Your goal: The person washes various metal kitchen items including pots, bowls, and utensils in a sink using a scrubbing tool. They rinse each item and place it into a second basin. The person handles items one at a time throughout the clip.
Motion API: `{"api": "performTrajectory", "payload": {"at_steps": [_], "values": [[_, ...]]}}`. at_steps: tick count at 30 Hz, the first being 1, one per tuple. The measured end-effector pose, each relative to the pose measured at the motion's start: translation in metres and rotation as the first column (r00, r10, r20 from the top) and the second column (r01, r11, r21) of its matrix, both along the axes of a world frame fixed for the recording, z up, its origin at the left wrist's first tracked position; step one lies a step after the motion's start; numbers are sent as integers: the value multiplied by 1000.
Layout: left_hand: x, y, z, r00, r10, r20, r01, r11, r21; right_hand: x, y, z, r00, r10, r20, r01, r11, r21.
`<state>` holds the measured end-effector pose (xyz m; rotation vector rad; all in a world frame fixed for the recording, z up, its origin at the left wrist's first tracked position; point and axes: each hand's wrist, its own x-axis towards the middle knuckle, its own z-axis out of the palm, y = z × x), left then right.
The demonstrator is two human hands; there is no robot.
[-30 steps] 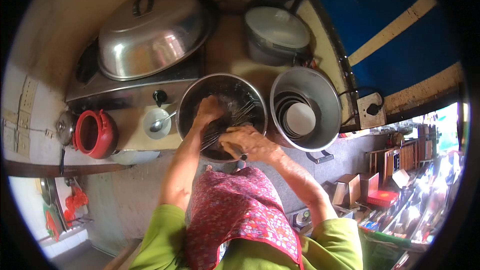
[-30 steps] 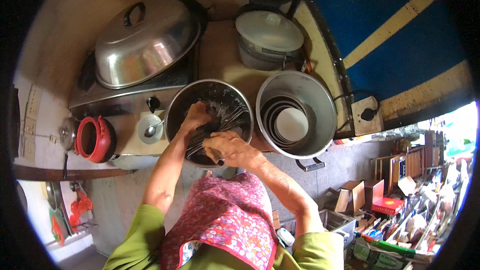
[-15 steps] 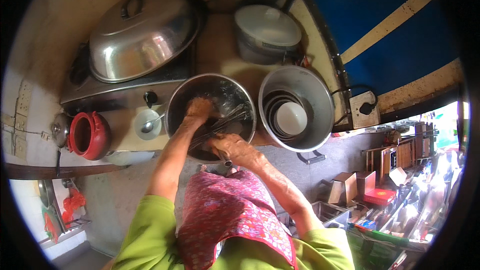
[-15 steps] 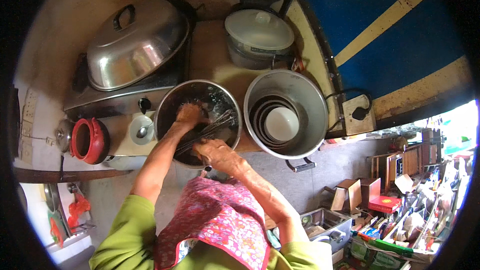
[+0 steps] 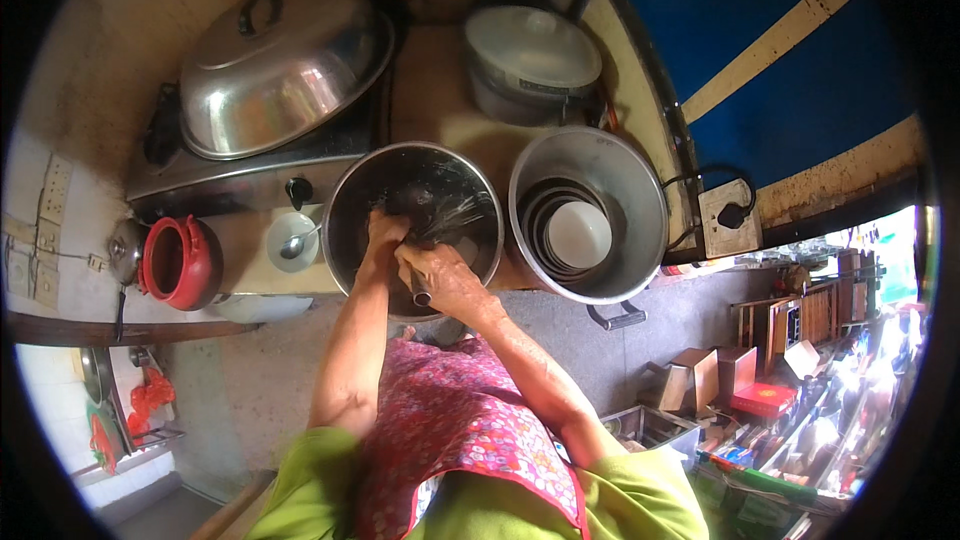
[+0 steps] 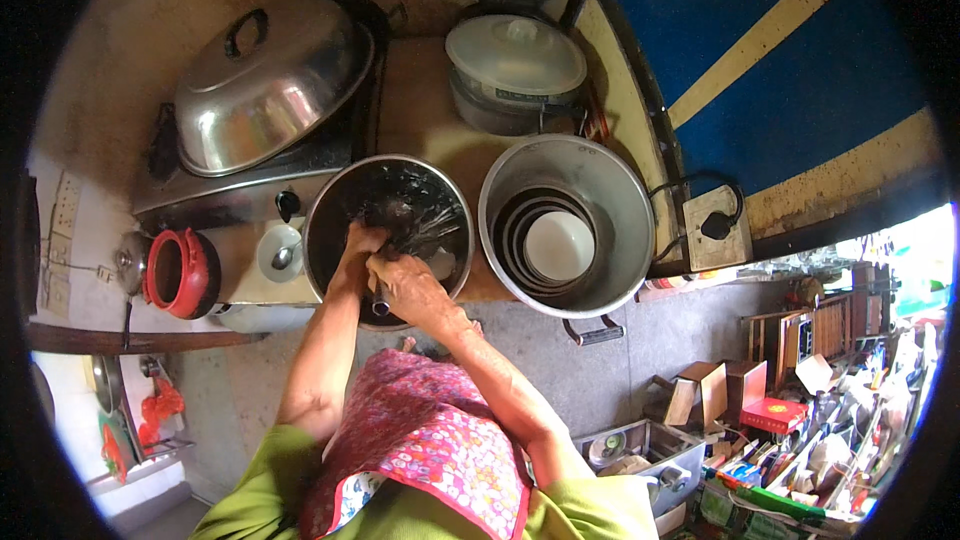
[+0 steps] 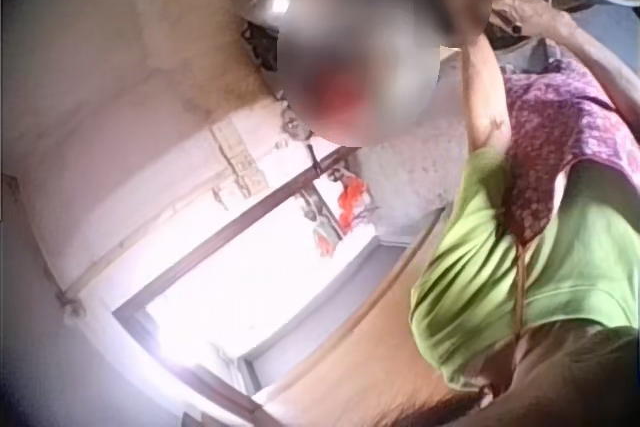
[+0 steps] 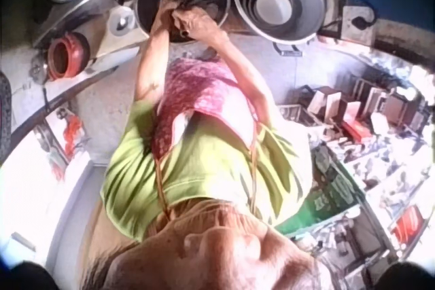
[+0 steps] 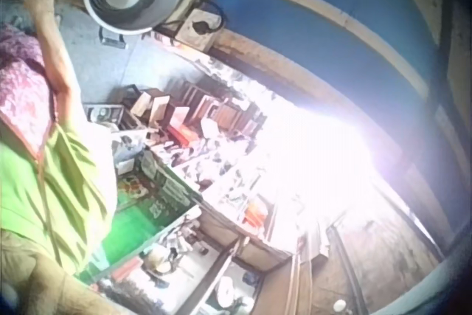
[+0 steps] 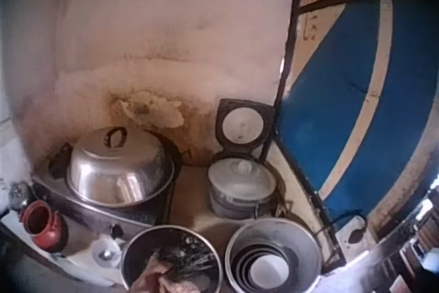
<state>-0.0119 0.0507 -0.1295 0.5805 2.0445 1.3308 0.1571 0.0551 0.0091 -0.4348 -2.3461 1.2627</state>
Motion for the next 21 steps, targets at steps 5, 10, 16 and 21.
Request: {"api": "performTrajectory", "payload": {"at_steps": [5,10,16,21], "values": [[8,3,76,895,-406,-186,313,868,-387,21,-4,0,989,66,129,-80,991,111],[8,23,66,253,-540,-803,180,842,-509,20,-8,-2,979,124,162,-154,969,191],[-17,25,43,526,-589,-613,195,785,-587,14,3,-16,992,115,55,-123,976,180],[5,10,2,741,-245,-625,5,933,-360,1,4,-19,996,42,83,-62,965,255]]}}
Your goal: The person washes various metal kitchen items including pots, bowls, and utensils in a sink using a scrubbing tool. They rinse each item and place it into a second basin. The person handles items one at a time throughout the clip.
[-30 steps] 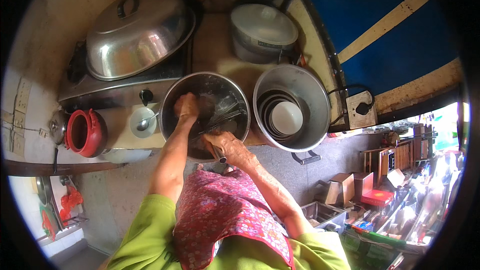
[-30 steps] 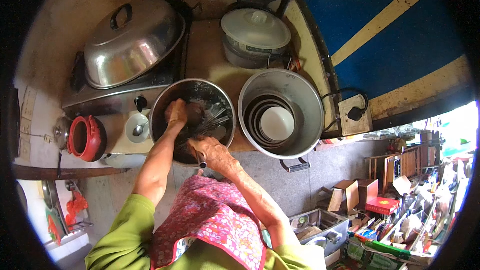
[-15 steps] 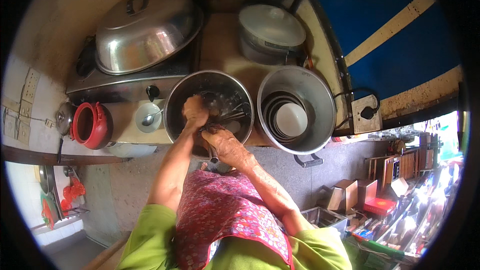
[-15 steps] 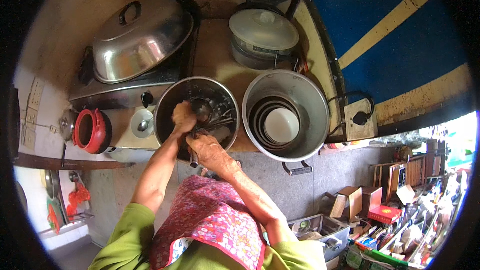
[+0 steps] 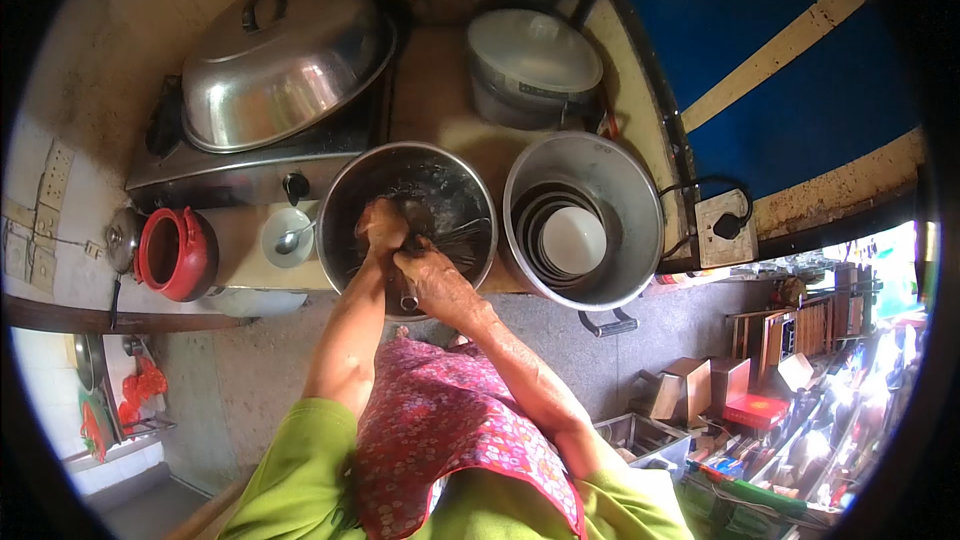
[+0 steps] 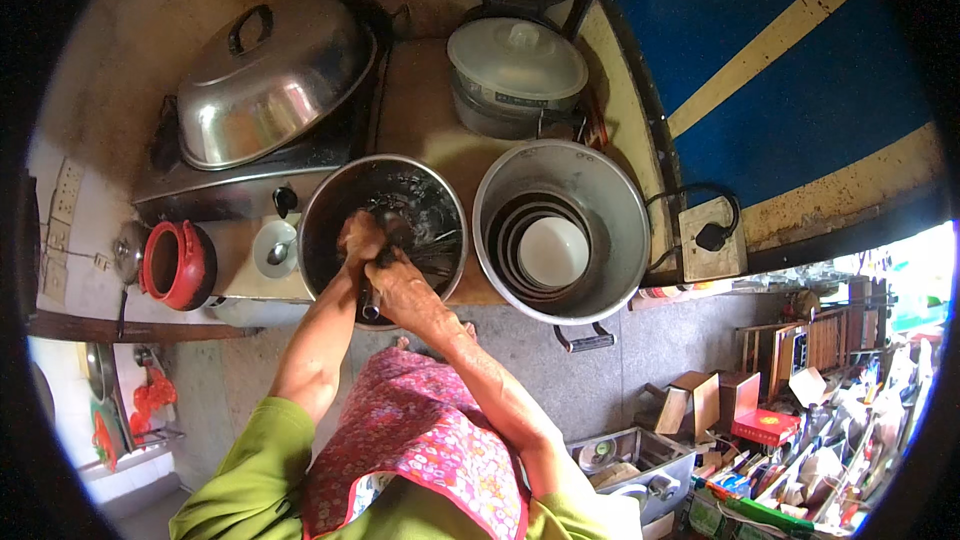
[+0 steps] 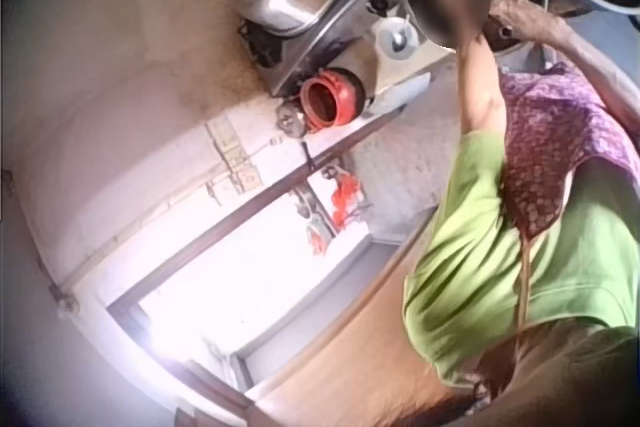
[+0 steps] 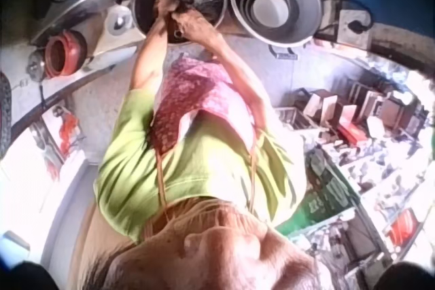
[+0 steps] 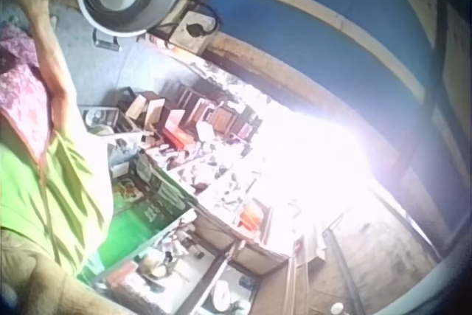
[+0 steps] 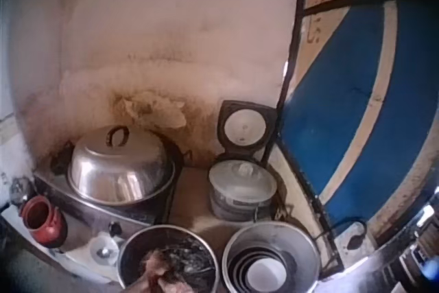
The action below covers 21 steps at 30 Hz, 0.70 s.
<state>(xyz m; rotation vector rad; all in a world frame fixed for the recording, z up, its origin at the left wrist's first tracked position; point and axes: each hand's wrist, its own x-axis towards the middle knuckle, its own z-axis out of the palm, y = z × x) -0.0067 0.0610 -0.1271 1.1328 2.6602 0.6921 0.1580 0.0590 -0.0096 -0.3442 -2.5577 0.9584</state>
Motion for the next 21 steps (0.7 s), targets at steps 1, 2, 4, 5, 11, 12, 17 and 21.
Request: {"api": "performTrajectory", "payload": {"at_steps": [1,2,4,5,11,12,17,21], "values": [[-16,-9,-25,969,-127,213,102,987,126,-2,0,0,1000,6,7,-6,1000,-11],[-33,-19,-47,879,-273,390,175,947,268,-4,0,-2,1000,6,9,-6,1000,-24],[-40,-21,-41,715,-460,527,258,874,413,-8,4,-5,999,-8,36,8,1000,-3],[-43,-26,-38,698,-479,533,290,869,401,-7,6,-5,997,-4,71,11,995,-104],[-47,-19,-29,207,260,943,-229,950,-212,-49,72,-11,935,-221,279,264,956,-126],[-45,-15,-23,0,338,941,-335,887,-318,-60,82,-31,950,-266,165,283,955,-90],[-52,-13,-45,-221,262,940,-424,842,-334,-104,81,-112,844,-371,389,442,890,-112],[-21,-24,19,-95,132,987,-497,853,-162,-83,66,-82,784,-409,468,491,869,-64]]}}
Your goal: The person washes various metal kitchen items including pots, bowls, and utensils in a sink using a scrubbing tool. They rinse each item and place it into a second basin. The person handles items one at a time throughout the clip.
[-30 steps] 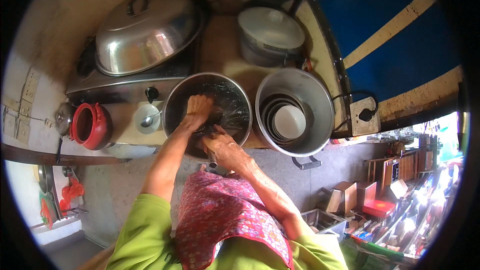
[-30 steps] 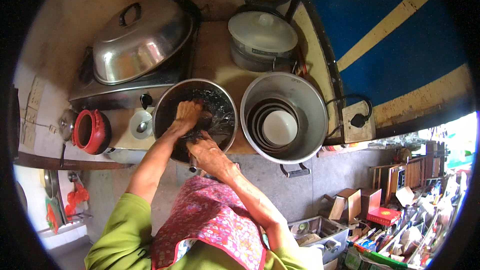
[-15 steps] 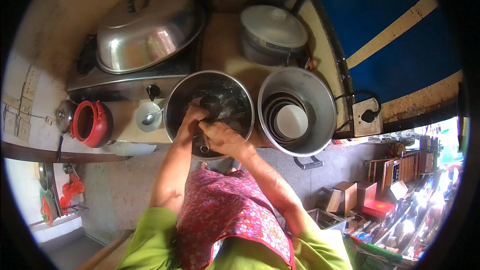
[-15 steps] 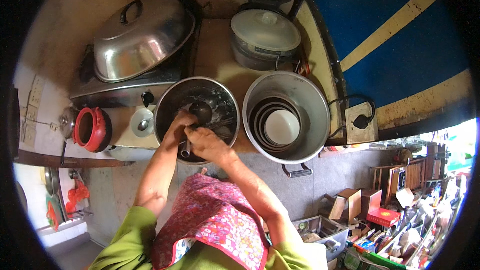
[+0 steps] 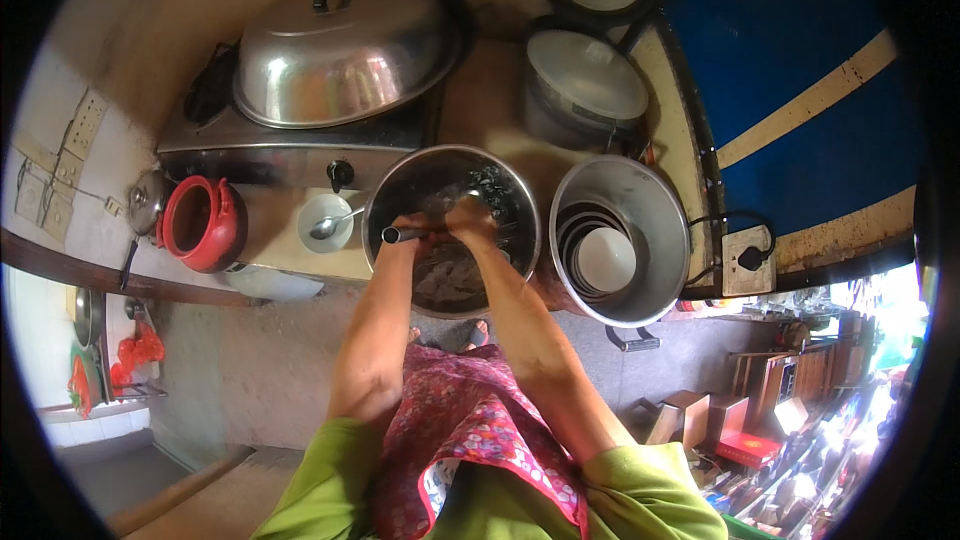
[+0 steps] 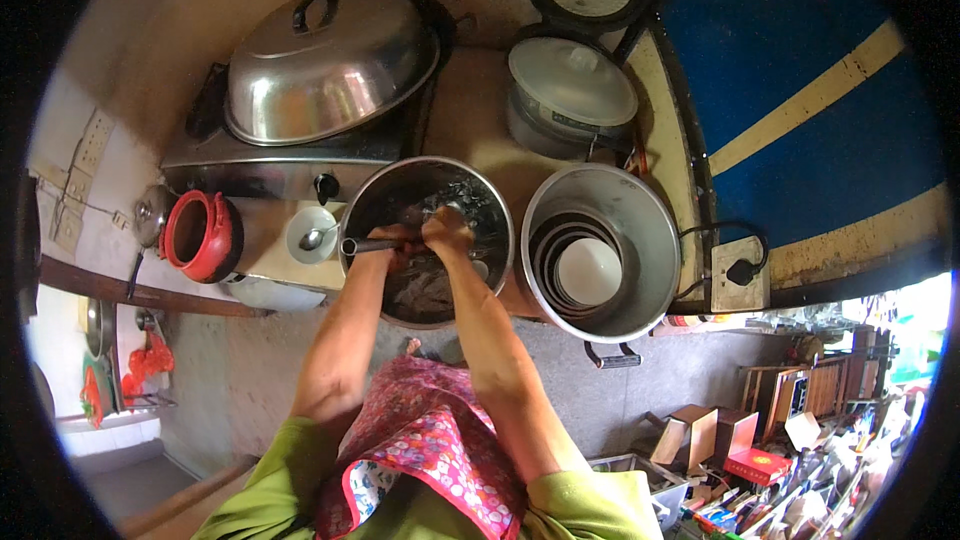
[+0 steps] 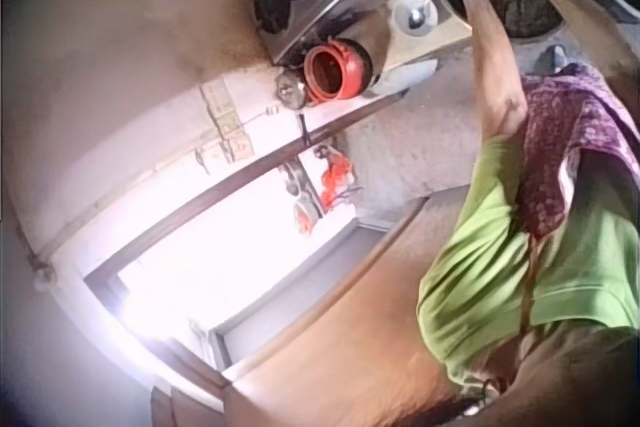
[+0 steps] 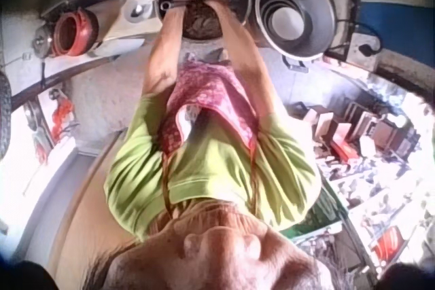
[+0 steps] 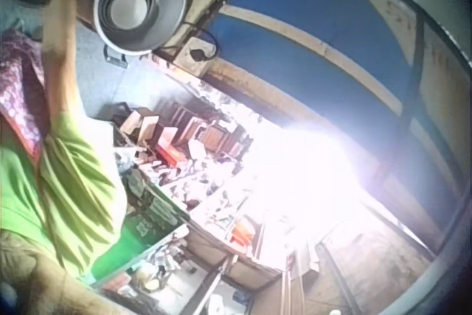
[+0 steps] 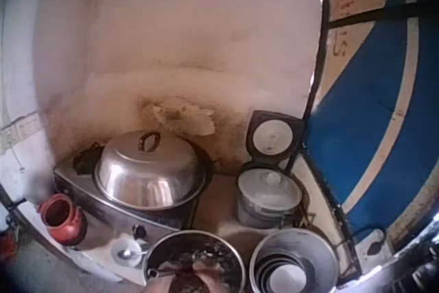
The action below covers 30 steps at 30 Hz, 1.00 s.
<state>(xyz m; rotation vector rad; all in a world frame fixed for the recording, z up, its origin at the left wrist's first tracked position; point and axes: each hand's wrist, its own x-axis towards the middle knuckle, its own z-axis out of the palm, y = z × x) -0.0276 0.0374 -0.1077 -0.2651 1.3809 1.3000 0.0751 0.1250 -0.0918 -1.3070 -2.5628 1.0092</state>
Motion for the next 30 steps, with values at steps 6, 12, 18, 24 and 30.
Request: {"api": "performTrajectory", "payload": {"at_steps": [6,12,18,24,30], "values": [[-10,15,-17,970,-14,241,14,1000,0,6,8,-56,928,64,-368,-57,998,32],[-3,10,0,872,13,490,-55,996,71,15,16,12,985,126,-116,-124,992,29],[0,3,11,951,-96,293,70,993,99,-4,17,22,999,31,-14,-29,995,97],[10,-3,53,968,-160,192,147,986,78,-12,47,-32,965,201,-166,-223,966,-127],[3,-7,24,994,11,-110,-2,997,75,2,-11,15,989,107,-104,-89,983,159]]}}
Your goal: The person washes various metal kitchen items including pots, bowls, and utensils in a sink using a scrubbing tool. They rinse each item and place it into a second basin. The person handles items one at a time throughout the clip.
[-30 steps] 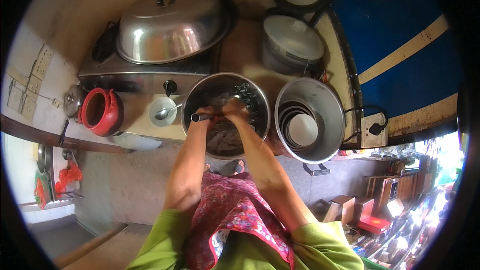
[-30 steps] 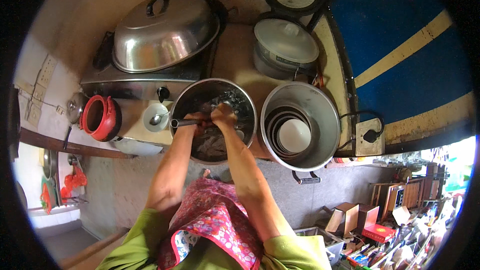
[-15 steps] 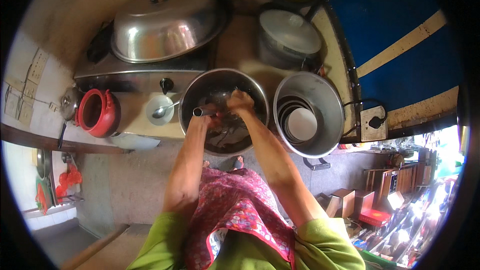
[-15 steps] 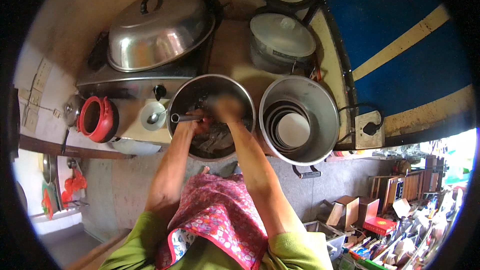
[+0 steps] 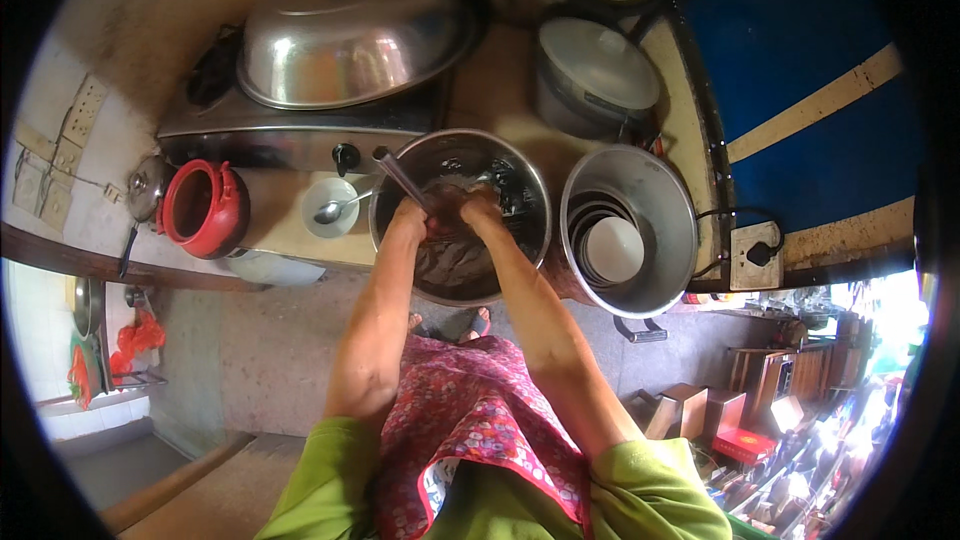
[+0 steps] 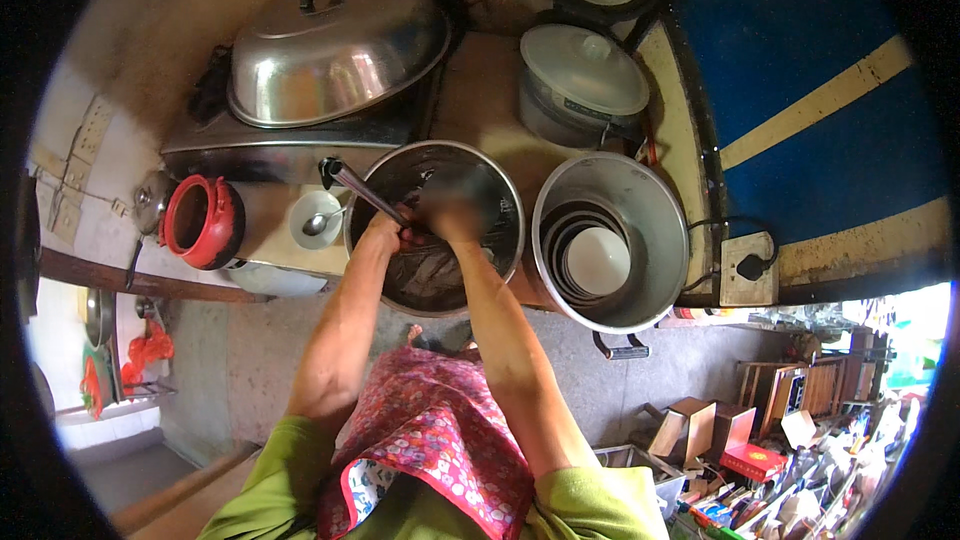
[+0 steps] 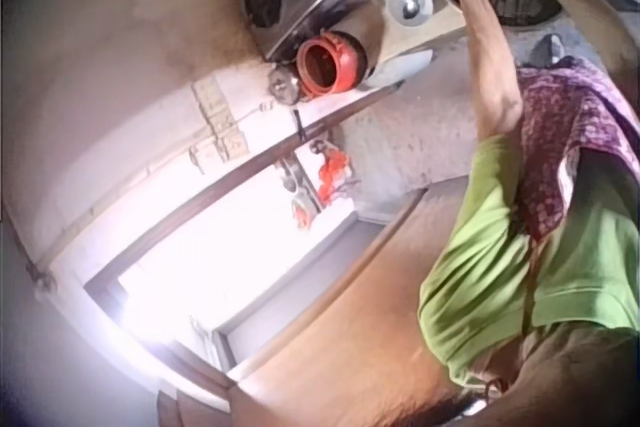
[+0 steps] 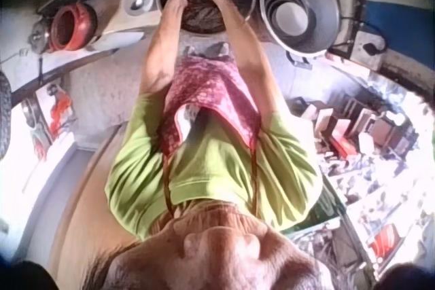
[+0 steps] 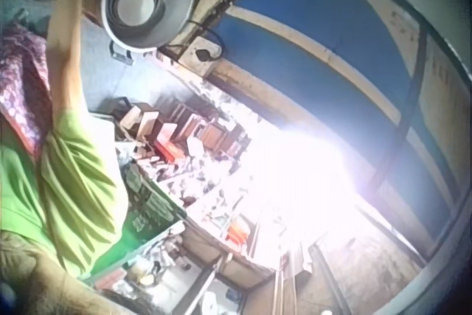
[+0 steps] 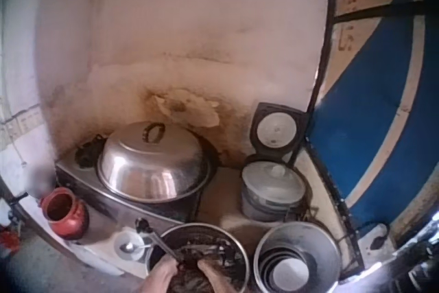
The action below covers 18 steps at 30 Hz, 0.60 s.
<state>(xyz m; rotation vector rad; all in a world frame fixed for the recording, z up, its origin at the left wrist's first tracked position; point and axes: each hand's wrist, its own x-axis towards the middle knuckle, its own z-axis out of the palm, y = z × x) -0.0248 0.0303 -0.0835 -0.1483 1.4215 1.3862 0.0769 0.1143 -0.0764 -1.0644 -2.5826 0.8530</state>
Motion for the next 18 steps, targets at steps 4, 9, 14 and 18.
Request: {"api": "performTrajectory", "payload": {"at_steps": [4,9,14,18], "values": [[16,12,28,1000,27,-9,-27,998,-48,5,7,1,993,-118,10,109,883,-456],[-5,11,-6,974,-225,15,224,953,-202,9,3,27,990,-81,119,124,901,-416],[38,-3,66,880,0,474,-66,990,122,31,10,75,980,130,151,-82,953,-293],[45,-21,85,759,-102,643,-13,985,172,32,27,78,953,118,281,-7,930,-368]]}}
